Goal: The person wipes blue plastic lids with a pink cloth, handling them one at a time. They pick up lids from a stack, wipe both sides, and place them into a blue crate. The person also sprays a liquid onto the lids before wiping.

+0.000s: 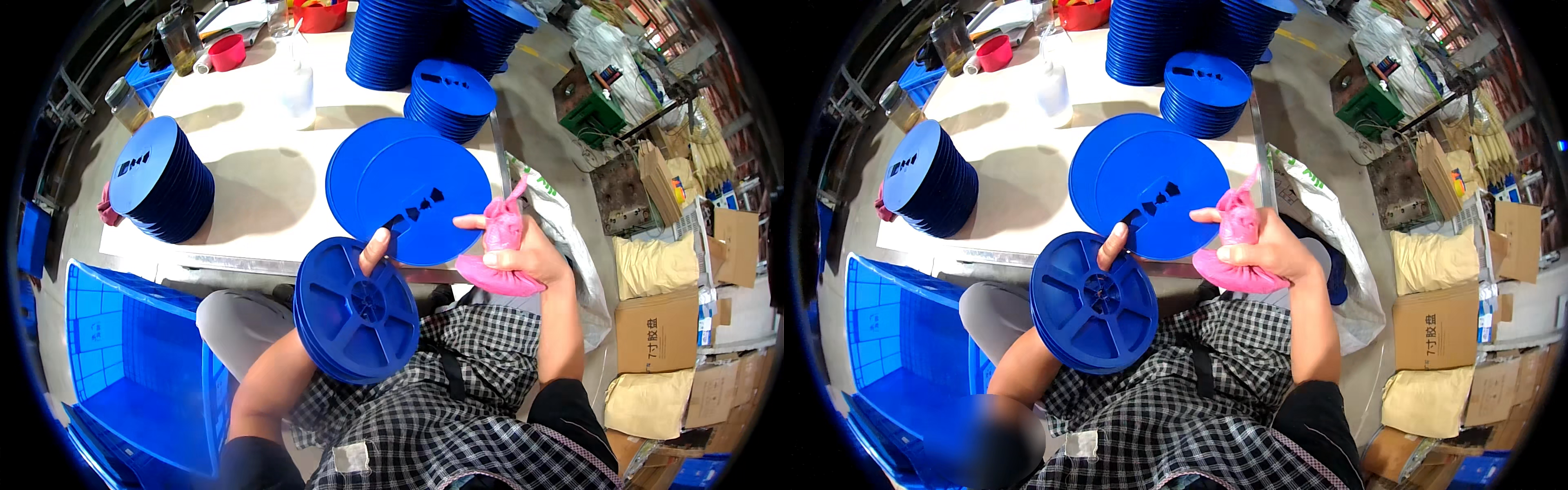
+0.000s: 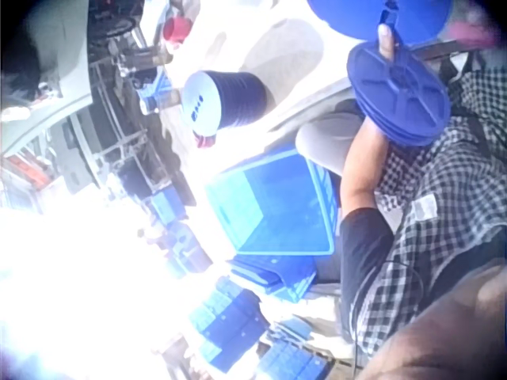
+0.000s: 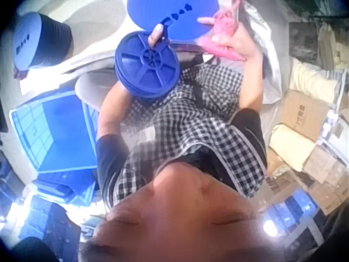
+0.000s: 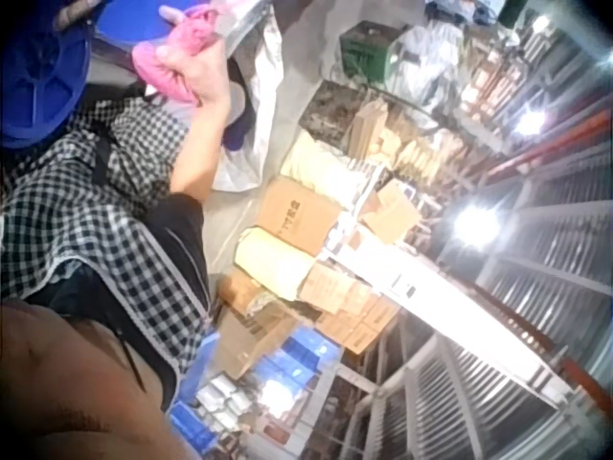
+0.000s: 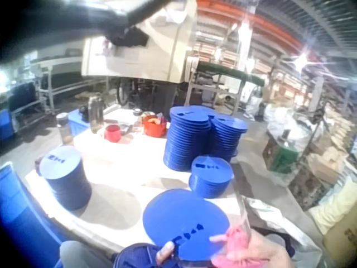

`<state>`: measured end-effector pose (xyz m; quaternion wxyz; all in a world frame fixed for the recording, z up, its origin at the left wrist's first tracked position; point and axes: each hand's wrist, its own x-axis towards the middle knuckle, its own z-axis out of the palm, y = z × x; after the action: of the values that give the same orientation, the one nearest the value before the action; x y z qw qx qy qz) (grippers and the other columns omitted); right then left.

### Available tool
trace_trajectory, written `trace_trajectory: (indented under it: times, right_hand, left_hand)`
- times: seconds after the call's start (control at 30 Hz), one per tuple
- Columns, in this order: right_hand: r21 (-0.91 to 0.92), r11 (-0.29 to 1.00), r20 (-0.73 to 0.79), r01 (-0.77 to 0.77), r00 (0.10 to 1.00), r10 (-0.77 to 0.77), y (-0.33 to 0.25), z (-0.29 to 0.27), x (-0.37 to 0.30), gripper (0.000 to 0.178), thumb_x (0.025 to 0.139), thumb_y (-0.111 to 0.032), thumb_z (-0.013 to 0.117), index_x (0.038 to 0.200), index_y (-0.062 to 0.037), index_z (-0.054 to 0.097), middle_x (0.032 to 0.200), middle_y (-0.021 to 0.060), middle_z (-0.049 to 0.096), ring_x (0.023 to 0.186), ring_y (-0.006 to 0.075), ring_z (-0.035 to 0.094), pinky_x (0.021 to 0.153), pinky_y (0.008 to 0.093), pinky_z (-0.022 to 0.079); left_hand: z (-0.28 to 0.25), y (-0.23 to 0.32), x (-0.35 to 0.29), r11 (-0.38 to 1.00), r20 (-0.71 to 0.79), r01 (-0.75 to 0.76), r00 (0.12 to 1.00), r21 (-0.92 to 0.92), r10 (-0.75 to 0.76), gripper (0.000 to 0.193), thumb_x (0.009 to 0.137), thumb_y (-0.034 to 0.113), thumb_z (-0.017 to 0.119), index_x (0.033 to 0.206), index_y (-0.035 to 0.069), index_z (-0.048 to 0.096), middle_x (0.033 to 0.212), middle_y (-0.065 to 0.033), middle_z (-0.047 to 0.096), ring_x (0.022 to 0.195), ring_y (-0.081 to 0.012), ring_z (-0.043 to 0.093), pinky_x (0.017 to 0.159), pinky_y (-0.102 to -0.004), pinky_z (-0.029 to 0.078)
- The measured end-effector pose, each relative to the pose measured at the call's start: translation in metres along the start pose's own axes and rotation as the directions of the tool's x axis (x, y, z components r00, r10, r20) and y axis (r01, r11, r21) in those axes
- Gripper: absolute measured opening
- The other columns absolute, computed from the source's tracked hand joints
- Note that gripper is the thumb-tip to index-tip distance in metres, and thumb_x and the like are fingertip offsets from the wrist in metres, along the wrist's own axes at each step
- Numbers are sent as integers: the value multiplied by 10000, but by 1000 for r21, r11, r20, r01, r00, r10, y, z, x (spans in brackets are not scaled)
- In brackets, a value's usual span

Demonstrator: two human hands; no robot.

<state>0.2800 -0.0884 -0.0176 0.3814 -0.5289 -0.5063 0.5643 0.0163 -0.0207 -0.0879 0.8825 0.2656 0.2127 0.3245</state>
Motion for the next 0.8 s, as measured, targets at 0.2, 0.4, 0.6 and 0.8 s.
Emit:
trace_trajectory:
  times: [0.2,0.4,0.6,0.8]
  right_hand:
    - [-217,970,-527,-109,850,-23,13,-39,-89,572,797,-83,667,1350,54,608,776,-12,566,682,57,541,626,202,435]
    - [-567,607,-805,-557,532,-263,16,-76,-175,350,831,-62,662,1175,-5,641,1042,75,690,896,193,665,858,374,543]
    - [-688,319,-708,-652,507,-491,15,-58,-128,291,838,-60,719,1114,-13,640,1076,55,691,1031,186,678,912,348,534]
    - [-835,238,72,495,528,-846,-19,58,27,420,817,-156,825,1184,-56,647,1238,115,619,1120,299,612,970,426,488]
  left_hand:
    - [-17,5,-4,996,-140,85,986,-17,-86,522,1019,358,671,1424,69,510,1152,-127,705,957,-166,721,752,-261,591]
    - [-7,3,1,1000,-88,23,996,7,-22,541,1023,353,664,1450,69,491,1197,-142,699,997,-175,723,777,-264,597]
    - [-13,-3,-6,993,-71,19,997,117,-11,554,1025,360,659,1459,65,483,1226,-151,690,1025,-183,722,794,-272,602]
    - [-16,-19,-5,978,-13,-23,1000,209,27,566,1027,368,653,1468,61,475,1255,-161,682,1053,-192,720,810,-280,606]
